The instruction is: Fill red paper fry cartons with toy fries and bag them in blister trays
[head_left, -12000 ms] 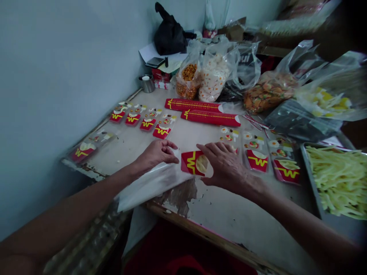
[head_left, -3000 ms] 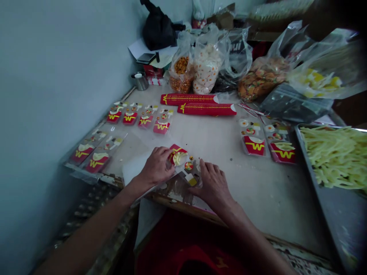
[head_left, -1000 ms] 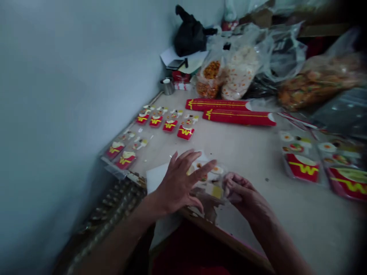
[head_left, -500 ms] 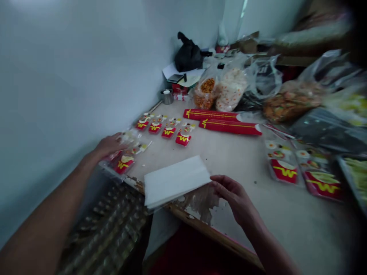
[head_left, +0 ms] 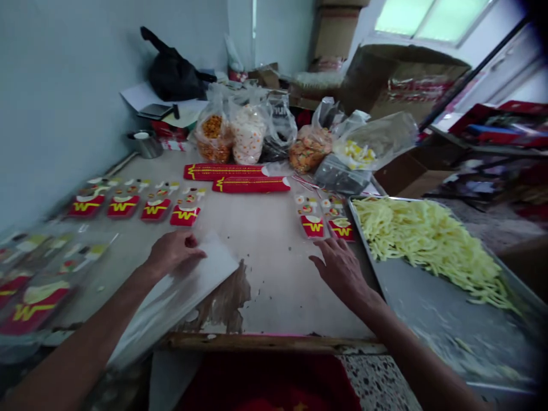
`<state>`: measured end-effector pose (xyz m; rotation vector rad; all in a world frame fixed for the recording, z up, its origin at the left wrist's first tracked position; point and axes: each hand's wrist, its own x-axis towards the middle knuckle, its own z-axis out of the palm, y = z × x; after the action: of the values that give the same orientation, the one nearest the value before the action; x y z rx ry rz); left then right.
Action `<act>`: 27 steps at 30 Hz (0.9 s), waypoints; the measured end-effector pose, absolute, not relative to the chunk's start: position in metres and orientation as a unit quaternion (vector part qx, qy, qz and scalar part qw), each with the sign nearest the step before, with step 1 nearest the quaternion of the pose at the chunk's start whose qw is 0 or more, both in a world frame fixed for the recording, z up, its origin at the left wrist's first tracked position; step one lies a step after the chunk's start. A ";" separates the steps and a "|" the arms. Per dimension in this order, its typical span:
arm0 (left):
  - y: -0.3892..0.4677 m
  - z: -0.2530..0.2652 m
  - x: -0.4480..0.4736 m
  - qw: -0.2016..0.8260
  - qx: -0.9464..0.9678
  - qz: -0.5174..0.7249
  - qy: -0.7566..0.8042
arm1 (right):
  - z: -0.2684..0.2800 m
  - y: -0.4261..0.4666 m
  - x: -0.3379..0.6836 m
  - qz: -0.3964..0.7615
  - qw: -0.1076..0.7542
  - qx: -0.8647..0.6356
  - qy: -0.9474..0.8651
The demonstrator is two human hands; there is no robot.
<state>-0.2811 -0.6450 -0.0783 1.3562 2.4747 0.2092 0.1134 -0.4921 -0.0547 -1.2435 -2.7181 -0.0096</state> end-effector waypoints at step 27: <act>-0.656 -0.077 -0.296 0.474 0.299 0.318 0.765 | -0.056 -0.434 0.018 0.044 -0.078 0.002 -0.996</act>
<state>-0.2963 -0.6558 -0.0774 0.7320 1.8713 0.7780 0.0177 -0.4339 -0.0564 0.0081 -3.2940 0.1457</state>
